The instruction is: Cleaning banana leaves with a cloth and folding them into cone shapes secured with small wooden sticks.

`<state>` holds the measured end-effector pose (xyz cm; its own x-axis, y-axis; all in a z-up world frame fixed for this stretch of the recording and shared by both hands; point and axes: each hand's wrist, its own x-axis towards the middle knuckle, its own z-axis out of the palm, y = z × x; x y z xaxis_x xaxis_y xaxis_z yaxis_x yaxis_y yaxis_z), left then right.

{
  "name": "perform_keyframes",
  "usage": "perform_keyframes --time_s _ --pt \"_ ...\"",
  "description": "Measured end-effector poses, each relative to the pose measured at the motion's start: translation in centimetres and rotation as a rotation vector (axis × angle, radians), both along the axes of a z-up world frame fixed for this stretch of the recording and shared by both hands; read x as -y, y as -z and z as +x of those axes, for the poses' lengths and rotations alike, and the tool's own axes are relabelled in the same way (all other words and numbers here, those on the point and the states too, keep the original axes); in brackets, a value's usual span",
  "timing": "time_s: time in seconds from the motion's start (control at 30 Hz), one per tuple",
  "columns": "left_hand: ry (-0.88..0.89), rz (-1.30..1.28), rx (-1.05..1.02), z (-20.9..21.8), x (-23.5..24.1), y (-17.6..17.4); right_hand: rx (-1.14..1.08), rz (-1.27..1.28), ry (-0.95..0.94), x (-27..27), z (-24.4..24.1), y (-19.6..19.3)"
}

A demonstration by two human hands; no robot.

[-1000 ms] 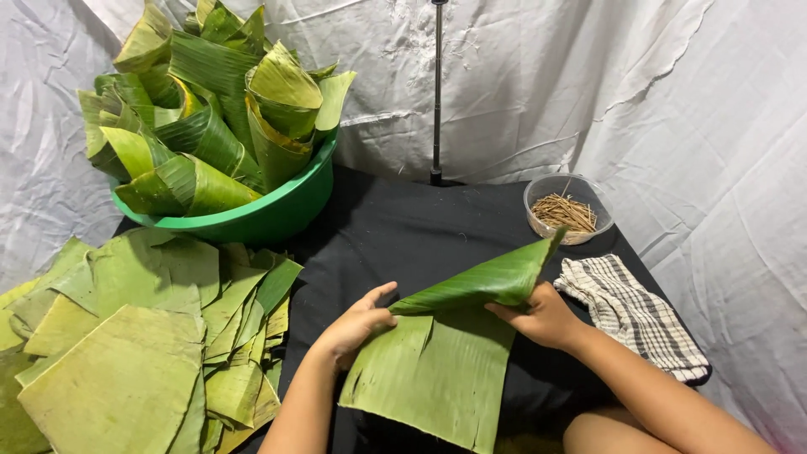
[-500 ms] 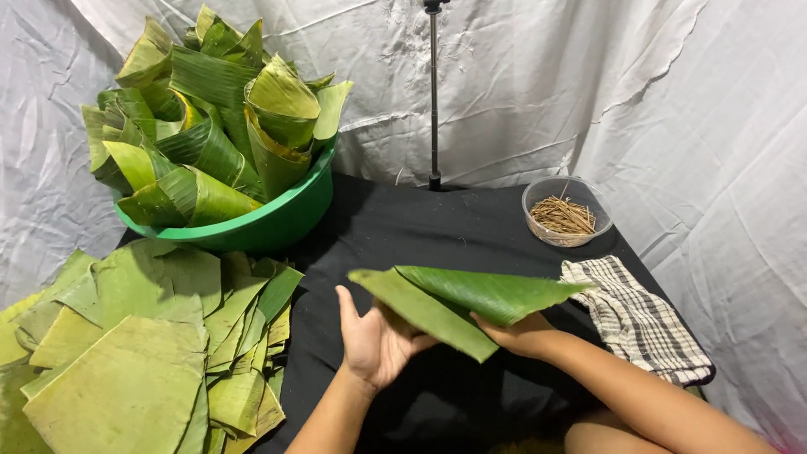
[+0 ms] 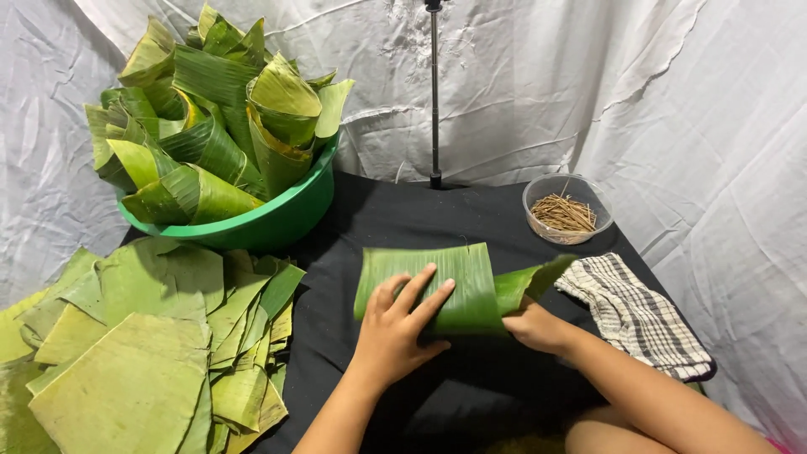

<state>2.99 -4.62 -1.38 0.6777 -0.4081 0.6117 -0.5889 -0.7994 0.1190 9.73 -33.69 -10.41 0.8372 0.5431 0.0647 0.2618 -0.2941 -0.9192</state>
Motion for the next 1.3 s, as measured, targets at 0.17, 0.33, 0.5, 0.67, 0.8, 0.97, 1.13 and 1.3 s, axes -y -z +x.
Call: perform_keyframes --time_s 0.17,0.33,0.5,0.67,0.8,0.97,1.13,1.3 --pt "-0.019 -0.066 -0.312 -0.5 -0.1 -0.5 -0.187 0.196 -0.047 0.5 0.0 -1.1" --pt "0.162 -0.444 -1.087 -1.4 0.4 -3.6 -0.387 0.393 -0.082 0.8 -0.5 -2.6" --pt "0.509 -0.983 -1.736 -0.4 -0.2 0.1 -0.068 0.329 -0.004 1.3 0.1 -4.2" --pt "0.565 -1.419 -1.915 -0.6 0.0 0.9 0.045 0.191 -0.119 -2.1 -3.1 -13.8" --pt "0.56 -1.502 -1.955 -0.8 0.6 2.3 0.069 -0.089 -0.057 -3.9 -4.5 -15.1" --pt "0.468 -1.473 -1.913 -0.7 1.1 1.6 -0.032 0.052 -0.116 -4.8 -4.1 -14.2" --pt "0.453 -1.076 -1.637 -1.0 -1.2 -1.1 -0.058 0.032 -0.052 -3.6 -2.7 -12.3" --pt "0.369 -0.789 -1.563 -1.8 -0.1 -2.6 -0.102 -0.11 -0.049 -4.1 -3.1 -12.0"
